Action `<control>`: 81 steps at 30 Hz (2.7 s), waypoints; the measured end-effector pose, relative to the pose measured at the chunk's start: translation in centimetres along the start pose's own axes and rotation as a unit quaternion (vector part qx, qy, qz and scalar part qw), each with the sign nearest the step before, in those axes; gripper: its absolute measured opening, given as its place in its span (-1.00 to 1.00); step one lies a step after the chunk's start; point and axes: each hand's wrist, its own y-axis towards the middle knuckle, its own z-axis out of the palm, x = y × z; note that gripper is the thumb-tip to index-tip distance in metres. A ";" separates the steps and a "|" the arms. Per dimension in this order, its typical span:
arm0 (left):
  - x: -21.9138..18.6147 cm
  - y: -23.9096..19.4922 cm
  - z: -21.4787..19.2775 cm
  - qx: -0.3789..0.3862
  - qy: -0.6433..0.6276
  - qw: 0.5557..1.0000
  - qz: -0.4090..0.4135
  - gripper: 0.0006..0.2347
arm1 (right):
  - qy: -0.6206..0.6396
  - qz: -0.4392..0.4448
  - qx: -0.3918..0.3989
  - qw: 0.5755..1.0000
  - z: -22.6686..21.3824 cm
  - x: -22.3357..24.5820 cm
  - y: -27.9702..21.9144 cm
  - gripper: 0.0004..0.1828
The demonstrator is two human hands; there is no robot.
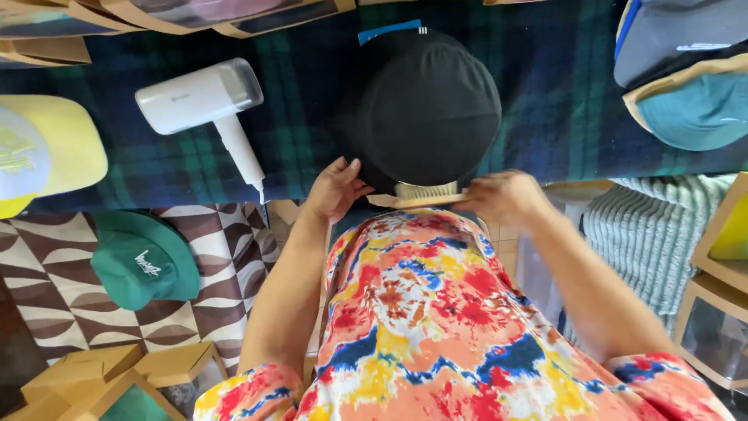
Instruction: The person uses a wooden brush to clean a black baseball cap placed on a table. They repeatedly brush the surface of the cap while holding it steady with their other hand. A white hairdryer and other caps are visible nearby.
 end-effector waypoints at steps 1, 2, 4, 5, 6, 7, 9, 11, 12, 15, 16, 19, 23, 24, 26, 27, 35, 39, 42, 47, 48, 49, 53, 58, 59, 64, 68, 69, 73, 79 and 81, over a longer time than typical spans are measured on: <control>-0.2 -0.2 0.0 -0.001 0.002 1.000 0.001 -0.96 | 0.001 -0.001 -0.002 1.000 0.4 -1.6 -2.2 -0.81; -0.1 -0.2 0.4 -0.004 -0.007 1.000 0.014 -0.98 | -0.022 0.172 0.086 0.981 0.4 -3.3 -4.6 -0.70; 0.1 -0.7 1.2 -0.007 -0.016 0.999 0.034 -0.99 | -0.047 0.332 0.167 0.927 0.2 -4.0 -7.4 -0.57; 0.3 -1.2 1.6 0.000 -0.031 0.999 0.025 -0.96 | -0.059 0.367 0.190 0.909 -0.1 -3.1 -7.8 -0.51; 0.7 -2.1 1.9 0.004 -0.046 0.999 0.012 -0.91 | -0.068 0.403 0.214 0.887 -0.1 -1.8 -8.5 -0.45; 0.6 -2.5 2.0 0.001 -0.046 0.999 0.015 -0.91 | -0.067 0.399 0.215 0.889 0.2 -0.8 -5.7 -0.45; 1.8 -3.2 2.9 0.026 -0.018 0.999 -0.020 -0.96 | 0.044 0.143 0.081 0.985 0.4 2.1 -1.8 -0.60; 6.1 -0.2 -1.2 0.000 -0.030 0.999 -0.012 -0.94 | 0.064 0.119 0.065 0.989 1.8 0.4 0.4 -0.59; 8.6 1.1 -3.2 -0.024 -0.043 0.999 -0.014 -0.92 | 0.084 0.107 0.052 0.989 2.4 -0.1 0.9 -0.58; 5.7 -0.8 0.7 -0.004 -0.048 0.999 0.006 -0.94 | -0.068 0.268 0.116 0.954 0.0 -4.5 -4.3 -0.46; 5.8 -0.7 0.7 -0.002 -0.048 0.999 0.011 -0.94 | -0.070 0.264 0.114 0.955 -1.2 -4.7 -6.4 -0.46; 6.3 -0.5 1.1 -0.008 -0.069 0.997 0.022 -0.90 | -0.148 0.404 0.181 0.884 -3.8 -5.2 -10.4 -0.37; 7.1 -1.9 2.1 0.008 -0.070 0.997 -0.016 -0.85 | -0.134 0.168 0.040 0.976 -2.3 -4.8 -7.2 -0.56; 6.7 -2.5 1.9 -0.002 -0.063 0.998 -0.027 -0.87 | -0.130 0.116 0.008 0.985 -1.1 -5.5 -4.8 -0.54; 5.7 -2.2 2.2 -0.016 -0.019 0.999 -0.024 -0.85 | -0.214 0.255 0.140 0.933 -5.5 -8.3 -2.7 -0.45; 5.6 -2.2 2.5 -0.026 0.024 0.999 -0.026 -0.81 | -0.289 0.390 0.264 0.834 -7.7 -9.5 -2.3 -0.24; 5.9 -2.2 3.0 -0.006 0.010 1.000 -0.023 -0.89 | -0.221 0.236 0.168 0.931 -4.6 -8.5 -8.4 -0.46; 5.4 -1.8 2.8 -0.037 0.034 0.999 -0.019 -0.94 | -0.082 0.505 -0.126 0.850 -1.6 -15.9 -10.8 -0.49; 3.7 -4.0 5.6 0.016 0.085 0.995 -0.043 -0.82 | -0.253 0.282 0.014 0.925 -4.1 -9.4 -11.6 -0.29; 5.9 -1.7 3.6 -0.022 0.044 0.998 -0.046 -0.85 | -0.112 0.208 0.138 0.962 -4.2 1.9 -2.4 -0.40; 6.0 -0.7 2.8 -0.041 0.045 0.998 -0.024 -0.89 | -0.107 0.208 0.131 0.963 -3.8 2.4 -1.1 -0.40; 5.0 -1.2 3.2 -0.040 0.049 0.998 -0.020 -0.89 | -0.108 0.206 0.126 0.964 -4.3 0.8 -1.3 -0.40; 5.0 -1.5 3.5 -0.028 0.060 0.998 -0.009 -0.88 | -0.140 0.319 -0.036 0.936 -6.4 0.3 -1.7 -0.63; 8.6 1.8 -0.1 -0.040 0.047 0.998 -0.001 -0.89 | -0.047 0.069 -0.144 0.986 -5.5 1.6 1.6 -0.86; 8.9 2.0 -0.3 -0.036 0.036 0.999 0.004 -0.90 | -0.172 0.122 -0.179 0.961 -6.4 -1.3 0.6 -0.85; 8.7 0.3 0.5 -0.035 0.039 0.999 0.014 -0.91 | -0.065 0.054 -0.165 0.983 -11.0 7.4 6.4 -0.79; 8.5 0.6 0.1 -0.045 0.023 0.998 0.022 -0.89 | -0.374 0.059 -0.111 0.919 -11.8 2.5 8.8 -0.77; 8.6 0.5 0.1 -0.046 0.023 0.998 0.026 -0.91 | -0.481 0.077 -0.125 0.864 -11.9 -1.3 8.8 -0.69; 8.1 0.4 0.7 -0.046 0.042 0.997 0.038 -0.90 | -0.389 0.030 -0.102 0.915 -14.0 7.0 11.9 -0.65; 4.0 -3.5 3.9 -0.088 0.064 0.994 0.017 -0.89 | -0.363 0.097 -0.079 0.923 -12.5 -0.5 13.5 -0.65; 1.5 -5.1 5.5 -0.162 0.598 0.784 -0.040 -0.60 | -0.346 0.142 -0.036 0.927 -14.7 -2.0 12.6 -0.68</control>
